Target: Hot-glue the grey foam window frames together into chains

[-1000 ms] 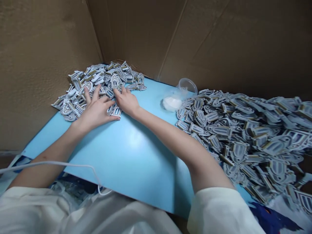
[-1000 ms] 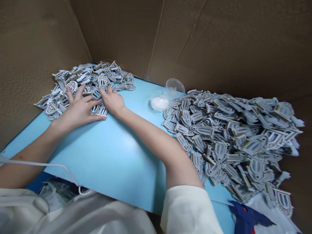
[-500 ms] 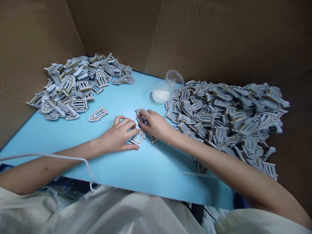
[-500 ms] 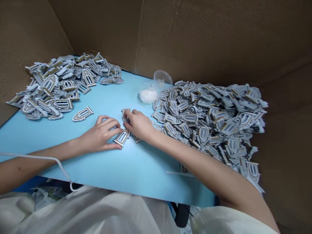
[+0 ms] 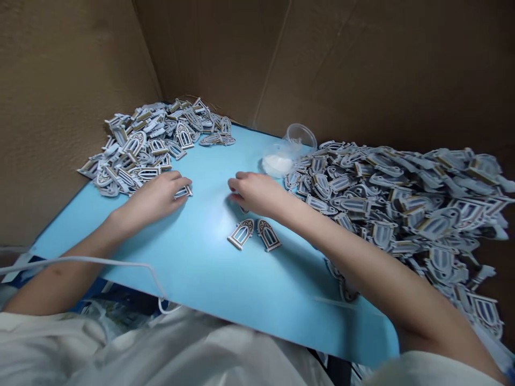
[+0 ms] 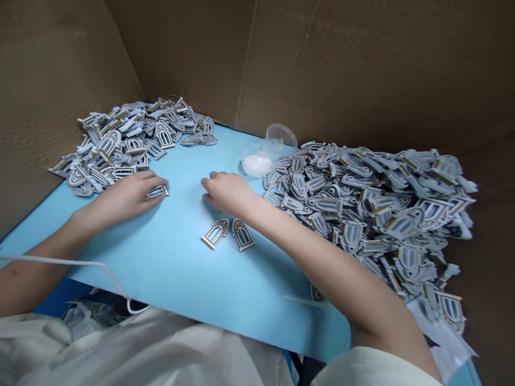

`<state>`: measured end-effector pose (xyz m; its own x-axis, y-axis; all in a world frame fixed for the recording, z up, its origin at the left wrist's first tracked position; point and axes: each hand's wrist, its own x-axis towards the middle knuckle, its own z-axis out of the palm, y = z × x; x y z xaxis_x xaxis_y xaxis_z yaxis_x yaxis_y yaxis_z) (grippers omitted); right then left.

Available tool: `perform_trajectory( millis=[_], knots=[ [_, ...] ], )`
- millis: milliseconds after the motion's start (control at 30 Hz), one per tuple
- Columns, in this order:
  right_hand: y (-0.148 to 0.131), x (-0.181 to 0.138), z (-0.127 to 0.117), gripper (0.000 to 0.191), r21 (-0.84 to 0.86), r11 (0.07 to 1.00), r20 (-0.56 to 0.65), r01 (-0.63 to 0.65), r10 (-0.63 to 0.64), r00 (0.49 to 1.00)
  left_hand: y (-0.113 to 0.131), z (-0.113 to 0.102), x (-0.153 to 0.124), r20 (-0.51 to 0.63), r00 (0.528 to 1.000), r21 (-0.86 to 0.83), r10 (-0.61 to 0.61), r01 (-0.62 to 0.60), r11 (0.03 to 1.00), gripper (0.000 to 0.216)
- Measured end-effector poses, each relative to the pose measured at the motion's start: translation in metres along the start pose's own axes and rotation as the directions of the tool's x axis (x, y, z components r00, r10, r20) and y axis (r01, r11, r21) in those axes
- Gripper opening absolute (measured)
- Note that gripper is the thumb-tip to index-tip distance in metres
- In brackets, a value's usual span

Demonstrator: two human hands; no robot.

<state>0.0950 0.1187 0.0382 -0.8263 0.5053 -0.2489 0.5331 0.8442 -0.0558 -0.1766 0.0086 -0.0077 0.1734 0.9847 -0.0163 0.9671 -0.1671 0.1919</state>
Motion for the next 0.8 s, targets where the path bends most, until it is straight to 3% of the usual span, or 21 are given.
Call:
perform_trajectory(
  millis=[133,200,267,367,500,600,700,800],
  knots=[
    [-0.014,0.052,-0.016,0.036,-0.075,0.997,-0.126,0.007,-0.016,0.992,0.016,0.002,0.0,-0.038,0.981,-0.269,0.189,-0.192,0.944,0.037],
    [-0.013,0.069,-0.023,0.038,-0.09,0.996,-0.118,-0.022,0.012,0.993,0.027,0.005,-0.002,-0.112,0.947,-0.36,0.302,-0.322,0.876,0.025],
    [-0.01,0.071,-0.028,0.037,-0.083,0.996,-0.069,-0.026,0.021,0.997,0.038,0.011,-0.004,-0.185,0.898,-0.376,0.4,-0.441,0.815,0.028],
    [-0.006,0.043,-0.027,0.034,-0.038,0.999,0.064,0.014,-0.012,0.998,0.052,0.021,-0.007,-0.198,0.836,-0.421,0.512,-0.544,0.726,0.033],
    [-0.001,-0.021,-0.009,0.03,-0.008,0.999,0.168,0.04,-0.039,0.985,0.061,0.027,-0.007,-0.107,0.812,-0.57,0.574,-0.523,0.633,0.02],
    [0.007,-0.06,0.012,0.033,0.014,0.999,0.101,0.053,-0.054,0.993,0.063,0.028,-0.005,-0.085,0.789,-0.615,0.609,-0.523,0.591,0.018],
    [0.016,-0.085,0.028,0.044,0.08,0.995,0.014,0.057,-0.058,0.998,0.068,0.031,-0.001,-0.156,0.797,-0.604,0.583,-0.544,0.582,0.019],
    [0.016,-0.103,0.035,0.035,0.146,0.985,-0.034,-0.09,0.095,0.995,0.079,0.035,0.004,-0.127,0.86,-0.495,0.495,-0.487,0.72,0.015]
  ],
)
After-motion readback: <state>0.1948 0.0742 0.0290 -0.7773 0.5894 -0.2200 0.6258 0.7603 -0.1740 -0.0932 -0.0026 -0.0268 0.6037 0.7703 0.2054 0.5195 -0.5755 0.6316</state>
